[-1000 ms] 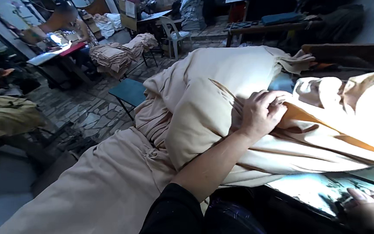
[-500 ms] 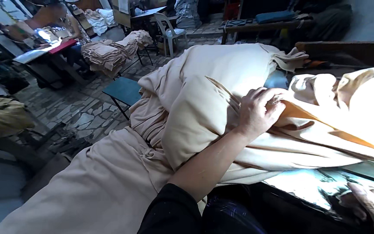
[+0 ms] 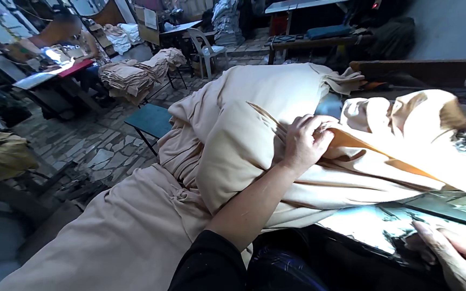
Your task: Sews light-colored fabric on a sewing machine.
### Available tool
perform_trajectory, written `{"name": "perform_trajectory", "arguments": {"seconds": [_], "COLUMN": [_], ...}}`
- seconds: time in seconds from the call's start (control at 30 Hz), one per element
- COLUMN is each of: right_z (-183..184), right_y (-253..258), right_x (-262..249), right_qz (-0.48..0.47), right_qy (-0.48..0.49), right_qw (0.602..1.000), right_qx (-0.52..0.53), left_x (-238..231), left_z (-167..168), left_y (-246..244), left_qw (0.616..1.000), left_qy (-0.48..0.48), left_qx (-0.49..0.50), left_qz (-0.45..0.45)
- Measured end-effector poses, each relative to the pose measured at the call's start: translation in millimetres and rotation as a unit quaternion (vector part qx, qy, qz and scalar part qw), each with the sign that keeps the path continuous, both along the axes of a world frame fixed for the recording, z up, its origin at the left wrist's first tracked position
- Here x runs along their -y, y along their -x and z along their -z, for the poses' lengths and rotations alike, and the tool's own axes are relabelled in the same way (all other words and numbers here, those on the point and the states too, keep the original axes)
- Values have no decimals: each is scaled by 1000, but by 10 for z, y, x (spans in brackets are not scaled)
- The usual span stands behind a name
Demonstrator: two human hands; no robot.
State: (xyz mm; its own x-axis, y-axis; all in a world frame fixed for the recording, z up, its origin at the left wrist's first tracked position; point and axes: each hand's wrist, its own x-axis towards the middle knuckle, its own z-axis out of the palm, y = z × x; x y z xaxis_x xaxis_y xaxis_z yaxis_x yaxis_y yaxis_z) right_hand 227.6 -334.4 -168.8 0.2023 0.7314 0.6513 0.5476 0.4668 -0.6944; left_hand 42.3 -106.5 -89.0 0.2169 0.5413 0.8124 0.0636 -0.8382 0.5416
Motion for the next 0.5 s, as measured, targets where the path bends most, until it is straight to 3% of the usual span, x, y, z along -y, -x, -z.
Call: {"name": "perform_trajectory", "arguments": {"seconds": [0.13,0.5], "right_z": [93,-108], "right_y": [-84,93], "right_x": [-3,50], "right_qz": [-7,4], "right_qy": [2,4], "right_qw": [1000,1000], "right_qx": [1,-16], "left_x": [57,20], "left_z": [-78,-13], "left_y": [60,59], "left_qw": [1000,999], "left_qy": [0,15], "left_qx": [-25,-28], "left_qz": [11,14]}}
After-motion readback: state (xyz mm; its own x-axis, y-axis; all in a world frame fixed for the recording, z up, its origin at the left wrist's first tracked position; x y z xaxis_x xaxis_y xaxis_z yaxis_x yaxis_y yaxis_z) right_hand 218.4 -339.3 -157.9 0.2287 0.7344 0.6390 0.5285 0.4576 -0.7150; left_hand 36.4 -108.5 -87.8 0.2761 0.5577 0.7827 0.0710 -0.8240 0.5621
